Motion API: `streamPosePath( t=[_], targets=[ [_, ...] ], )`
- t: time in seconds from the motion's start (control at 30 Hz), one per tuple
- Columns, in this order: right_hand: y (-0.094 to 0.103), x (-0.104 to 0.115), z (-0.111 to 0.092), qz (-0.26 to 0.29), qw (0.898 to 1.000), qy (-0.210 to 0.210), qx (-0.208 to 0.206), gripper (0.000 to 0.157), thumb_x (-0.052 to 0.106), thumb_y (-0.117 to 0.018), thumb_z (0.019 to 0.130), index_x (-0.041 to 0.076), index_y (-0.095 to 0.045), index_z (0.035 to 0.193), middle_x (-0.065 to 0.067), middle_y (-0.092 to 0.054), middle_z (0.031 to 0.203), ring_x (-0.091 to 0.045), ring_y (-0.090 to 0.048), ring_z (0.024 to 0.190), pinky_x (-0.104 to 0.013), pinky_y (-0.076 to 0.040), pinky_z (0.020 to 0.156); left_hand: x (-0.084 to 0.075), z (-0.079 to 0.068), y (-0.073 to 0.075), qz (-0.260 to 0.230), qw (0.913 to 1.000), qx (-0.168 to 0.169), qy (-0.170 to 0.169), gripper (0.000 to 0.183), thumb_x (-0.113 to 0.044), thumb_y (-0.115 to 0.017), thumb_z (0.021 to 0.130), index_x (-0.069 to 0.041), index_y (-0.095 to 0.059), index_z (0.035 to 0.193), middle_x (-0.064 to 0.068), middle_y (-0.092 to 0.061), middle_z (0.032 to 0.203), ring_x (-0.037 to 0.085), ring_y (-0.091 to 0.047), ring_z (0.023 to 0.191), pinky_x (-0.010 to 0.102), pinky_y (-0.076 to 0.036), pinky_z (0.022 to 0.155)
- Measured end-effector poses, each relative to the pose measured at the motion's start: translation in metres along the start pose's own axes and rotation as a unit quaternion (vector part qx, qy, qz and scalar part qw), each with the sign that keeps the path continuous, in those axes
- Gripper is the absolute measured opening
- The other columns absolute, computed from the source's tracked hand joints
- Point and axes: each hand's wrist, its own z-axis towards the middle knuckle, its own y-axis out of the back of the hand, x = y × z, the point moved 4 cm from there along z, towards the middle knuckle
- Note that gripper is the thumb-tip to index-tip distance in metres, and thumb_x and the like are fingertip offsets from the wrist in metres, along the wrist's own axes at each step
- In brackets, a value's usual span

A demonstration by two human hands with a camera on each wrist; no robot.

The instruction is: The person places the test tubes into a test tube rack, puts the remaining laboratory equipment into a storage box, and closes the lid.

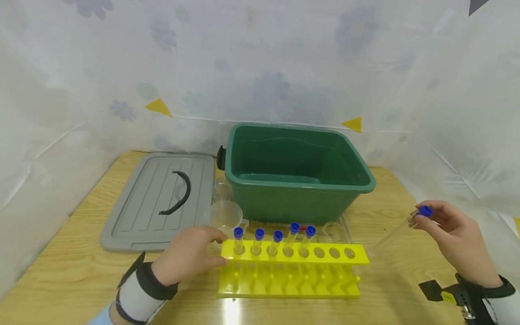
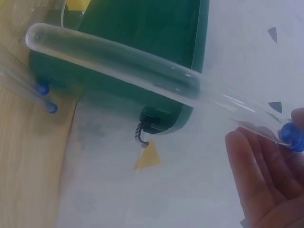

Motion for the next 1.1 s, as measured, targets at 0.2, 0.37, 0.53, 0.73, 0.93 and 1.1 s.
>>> streamPosePath(
  t=[0.2,0.37,0.53,0.73,0.93,1.1],
  targets=[
    [0.001,0.011,-0.001,-0.002,1.0,0.016,-0.004,0.023,-0.005,-0.052,0.091,0.008,-0.055,0.11,0.014,-0.061,0.095,0.005,-0.06,0.081,-0.009,-0.049,0.071,0.0,0.0,0.0,0.006,1.0,-0.001,-0.004,0.037,-0.032,-0.083,0.066,-0.016,-0.071,0.098,-0.003,-0.07,0.092,0.015,-0.063,0.083,0.031,-0.052,0.069],
    [0.003,0.019,-0.002,-0.003,1.0,0.028,-0.011,0.023,-0.008,-0.051,0.09,0.004,-0.054,0.11,0.012,-0.06,0.096,0.005,-0.059,0.081,-0.007,-0.048,0.072,0.0,0.0,0.0,0.009,0.9999,-0.003,-0.007,0.037,-0.032,-0.082,0.066,-0.016,-0.071,0.098,-0.004,-0.07,0.092,0.015,-0.064,0.082,0.03,-0.052,0.068],
    [0.004,0.027,-0.003,0.002,0.999,0.051,-0.009,0.028,-0.012,-0.05,0.089,0.004,-0.054,0.112,0.009,-0.059,0.099,0.004,-0.059,0.084,-0.008,-0.048,0.074,0.001,0.0,0.0,0.011,0.9999,-0.003,-0.008,0.038,-0.033,-0.083,0.066,-0.017,-0.071,0.098,-0.004,-0.071,0.091,0.015,-0.064,0.082,0.031,-0.052,0.069],
    [0.004,0.033,-0.005,-0.001,0.998,0.061,-0.004,0.032,-0.013,-0.048,0.09,0.005,-0.053,0.115,0.012,-0.058,0.101,0.004,-0.059,0.086,-0.009,-0.048,0.077,0.001,0.001,0.0,0.011,0.9999,-0.003,-0.009,0.038,-0.033,-0.083,0.066,-0.017,-0.071,0.098,-0.004,-0.071,0.092,0.015,-0.064,0.083,0.031,-0.053,0.069],
    [0.002,0.044,-0.003,0.006,0.997,0.071,0.0,0.03,-0.015,-0.049,0.088,0.0,-0.054,0.113,0.011,-0.062,0.097,0.002,-0.061,0.083,-0.008,-0.048,0.076,0.001,0.0,0.001,0.012,0.9999,-0.004,-0.009,0.037,-0.032,-0.083,0.066,-0.017,-0.071,0.098,-0.004,-0.07,0.091,0.014,-0.063,0.081,0.03,-0.052,0.068],
    [-0.003,0.054,0.0,0.016,0.996,0.082,0.01,0.028,-0.018,-0.049,0.086,-0.002,-0.054,0.109,0.008,-0.062,0.095,0.001,-0.063,0.083,-0.009,-0.049,0.076,0.0,0.001,0.001,0.013,0.9999,-0.003,-0.006,0.037,-0.032,-0.083,0.066,-0.017,-0.071,0.098,-0.005,-0.07,0.09,0.013,-0.063,0.081,0.029,-0.051,0.067]
  ],
)
